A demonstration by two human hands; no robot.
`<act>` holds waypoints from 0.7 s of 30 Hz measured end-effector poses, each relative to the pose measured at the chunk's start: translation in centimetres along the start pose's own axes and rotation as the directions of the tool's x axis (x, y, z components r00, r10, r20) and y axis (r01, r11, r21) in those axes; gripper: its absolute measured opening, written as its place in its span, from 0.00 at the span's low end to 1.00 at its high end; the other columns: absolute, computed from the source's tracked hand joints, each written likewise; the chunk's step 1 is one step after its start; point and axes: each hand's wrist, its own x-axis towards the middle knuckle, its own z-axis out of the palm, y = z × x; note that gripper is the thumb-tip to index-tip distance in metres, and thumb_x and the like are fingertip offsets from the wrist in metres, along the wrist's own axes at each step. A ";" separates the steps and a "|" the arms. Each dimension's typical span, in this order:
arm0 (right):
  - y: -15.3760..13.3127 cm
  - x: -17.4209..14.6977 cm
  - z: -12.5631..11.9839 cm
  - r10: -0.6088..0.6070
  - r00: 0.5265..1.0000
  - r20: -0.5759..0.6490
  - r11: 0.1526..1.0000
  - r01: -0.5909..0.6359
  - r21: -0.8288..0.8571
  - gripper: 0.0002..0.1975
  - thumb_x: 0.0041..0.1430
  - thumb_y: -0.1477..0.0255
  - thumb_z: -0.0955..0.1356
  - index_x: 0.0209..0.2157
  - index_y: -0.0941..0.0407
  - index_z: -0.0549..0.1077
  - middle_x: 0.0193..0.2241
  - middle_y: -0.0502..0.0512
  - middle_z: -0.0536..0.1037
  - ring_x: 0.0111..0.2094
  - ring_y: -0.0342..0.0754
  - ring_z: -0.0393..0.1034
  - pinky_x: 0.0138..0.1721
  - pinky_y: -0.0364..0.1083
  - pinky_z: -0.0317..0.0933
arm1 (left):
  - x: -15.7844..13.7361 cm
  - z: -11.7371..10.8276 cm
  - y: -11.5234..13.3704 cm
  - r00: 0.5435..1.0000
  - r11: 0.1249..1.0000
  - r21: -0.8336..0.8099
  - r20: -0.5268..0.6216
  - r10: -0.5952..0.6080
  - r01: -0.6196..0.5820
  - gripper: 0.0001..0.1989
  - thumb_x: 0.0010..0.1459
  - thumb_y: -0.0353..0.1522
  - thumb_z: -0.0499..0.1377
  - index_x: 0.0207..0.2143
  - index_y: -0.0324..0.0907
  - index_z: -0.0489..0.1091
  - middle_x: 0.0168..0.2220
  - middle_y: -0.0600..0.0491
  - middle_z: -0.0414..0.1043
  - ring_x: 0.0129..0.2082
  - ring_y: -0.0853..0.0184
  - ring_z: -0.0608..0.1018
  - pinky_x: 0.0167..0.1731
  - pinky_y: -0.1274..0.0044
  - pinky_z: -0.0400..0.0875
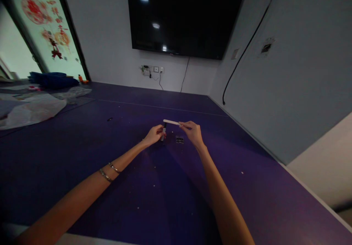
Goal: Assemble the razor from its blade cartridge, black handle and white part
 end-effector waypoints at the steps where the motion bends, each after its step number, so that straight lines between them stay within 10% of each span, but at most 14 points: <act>1: 0.0 0.0 0.2 -0.002 1.000 0.012 1.000 0.002 0.005 0.10 0.51 0.67 0.67 0.35 0.53 0.77 0.34 0.55 0.78 0.36 0.47 0.71 0.40 0.46 0.62 | 0.0 0.1 0.0 1.000 1.000 -0.006 0.005 -0.001 0.001 0.07 0.48 0.22 0.54 0.32 0.37 0.65 0.25 0.53 0.70 0.22 0.72 0.74 0.23 0.80 0.67; 14: 0.2 -0.1 -0.1 0.055 0.998 0.010 0.998 -0.055 -0.011 0.12 0.50 0.65 0.67 0.36 0.54 0.77 0.33 0.57 0.78 0.35 0.48 0.70 0.37 0.47 0.62 | 0.0 -0.1 0.5 0.999 0.999 -0.042 0.003 0.033 -0.033 0.07 0.49 0.24 0.55 0.33 0.37 0.65 0.25 0.54 0.69 0.22 0.74 0.73 0.22 0.82 0.67; 21: -1.3 -0.9 0.6 0.332 0.943 0.007 0.920 -0.325 0.220 0.21 0.46 0.61 0.68 0.40 0.58 0.73 0.25 0.52 0.73 0.18 0.39 0.61 0.18 0.41 0.57 | 0.4 -0.6 0.2 0.999 0.999 -0.016 -0.024 0.048 -0.048 0.06 0.49 0.24 0.56 0.32 0.37 0.64 0.25 0.55 0.70 0.22 0.74 0.74 0.22 0.83 0.67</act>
